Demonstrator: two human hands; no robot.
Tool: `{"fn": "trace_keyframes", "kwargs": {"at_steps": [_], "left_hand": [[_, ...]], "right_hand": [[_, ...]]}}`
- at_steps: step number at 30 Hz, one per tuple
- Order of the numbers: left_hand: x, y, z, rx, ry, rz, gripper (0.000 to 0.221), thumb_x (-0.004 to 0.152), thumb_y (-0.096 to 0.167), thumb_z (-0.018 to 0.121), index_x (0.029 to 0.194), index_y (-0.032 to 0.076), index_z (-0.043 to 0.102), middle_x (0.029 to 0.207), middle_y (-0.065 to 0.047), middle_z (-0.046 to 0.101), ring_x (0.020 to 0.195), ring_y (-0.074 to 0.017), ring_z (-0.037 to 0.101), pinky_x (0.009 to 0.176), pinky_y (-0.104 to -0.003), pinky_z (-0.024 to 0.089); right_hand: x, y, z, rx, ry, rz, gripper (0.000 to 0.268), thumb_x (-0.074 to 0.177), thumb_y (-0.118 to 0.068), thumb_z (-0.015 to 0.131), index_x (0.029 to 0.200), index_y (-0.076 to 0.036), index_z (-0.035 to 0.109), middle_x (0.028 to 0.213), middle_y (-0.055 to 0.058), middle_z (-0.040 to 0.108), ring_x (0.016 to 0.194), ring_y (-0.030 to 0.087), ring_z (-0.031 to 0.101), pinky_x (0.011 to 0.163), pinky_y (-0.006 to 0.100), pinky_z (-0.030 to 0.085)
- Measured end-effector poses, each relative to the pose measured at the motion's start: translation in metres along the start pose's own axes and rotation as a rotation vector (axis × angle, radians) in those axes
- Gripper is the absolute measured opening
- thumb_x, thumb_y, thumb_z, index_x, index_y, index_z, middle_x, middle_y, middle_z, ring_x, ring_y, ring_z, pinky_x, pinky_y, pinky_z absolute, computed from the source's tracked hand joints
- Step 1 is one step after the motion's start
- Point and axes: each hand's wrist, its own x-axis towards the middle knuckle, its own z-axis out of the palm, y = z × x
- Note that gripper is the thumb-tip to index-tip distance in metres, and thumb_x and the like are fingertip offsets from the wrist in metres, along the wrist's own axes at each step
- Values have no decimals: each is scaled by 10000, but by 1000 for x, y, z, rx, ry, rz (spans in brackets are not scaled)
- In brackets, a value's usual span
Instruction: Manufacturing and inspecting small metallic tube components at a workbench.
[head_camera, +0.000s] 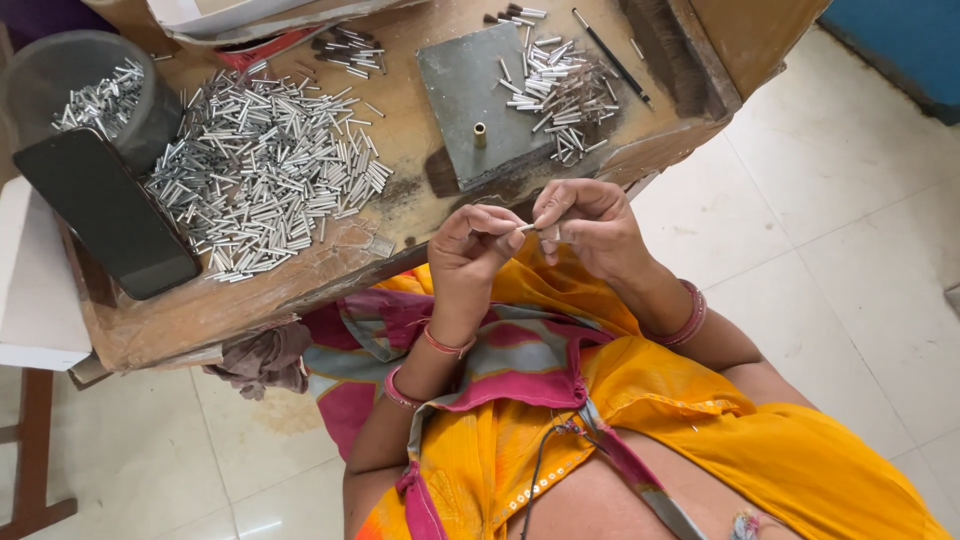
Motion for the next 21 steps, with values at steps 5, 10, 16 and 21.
{"fn": "trace_keyframes", "kwargs": {"at_steps": [5, 10, 16, 21], "left_hand": [[-1, -8, -1, -52, -12, -56, 206, 941, -156, 686, 968, 32, 606, 1067, -103, 703, 980, -136, 658, 889, -270, 541], [-1, -11, -1, -95, -34, -68, 212, 938, -158, 687, 961, 36, 604, 1054, -101, 702, 978, -146, 672, 898, -283, 555], [-3, -14, -2, -17, 23, -69, 207, 925, -159, 698, 951, 28, 613, 1051, -96, 701, 965, -132, 667, 892, -271, 551], [-4, -15, -1, -46, 53, -58, 208, 912, -169, 707, 953, 20, 631, 1042, -99, 707, 944, -133, 669, 861, -271, 550]], "right_hand": [[-1, 3, -1, -26, 44, 30, 95, 912, 86, 641, 990, 65, 691, 1020, 148, 620, 779, 177, 658, 659, 282, 577], [-1, 3, 2, -103, 41, -42, 117, 915, 77, 616, 1006, 62, 688, 1018, 128, 612, 792, 149, 635, 654, 274, 568], [-5, -4, 14, -430, 53, -109, 140, 909, 136, 620, 1011, 52, 669, 1075, 118, 618, 843, 127, 651, 698, 254, 564], [-8, -17, 25, -889, 52, -264, 179, 872, 123, 706, 1018, 25, 736, 1009, 103, 681, 798, 108, 665, 661, 213, 530]]}}
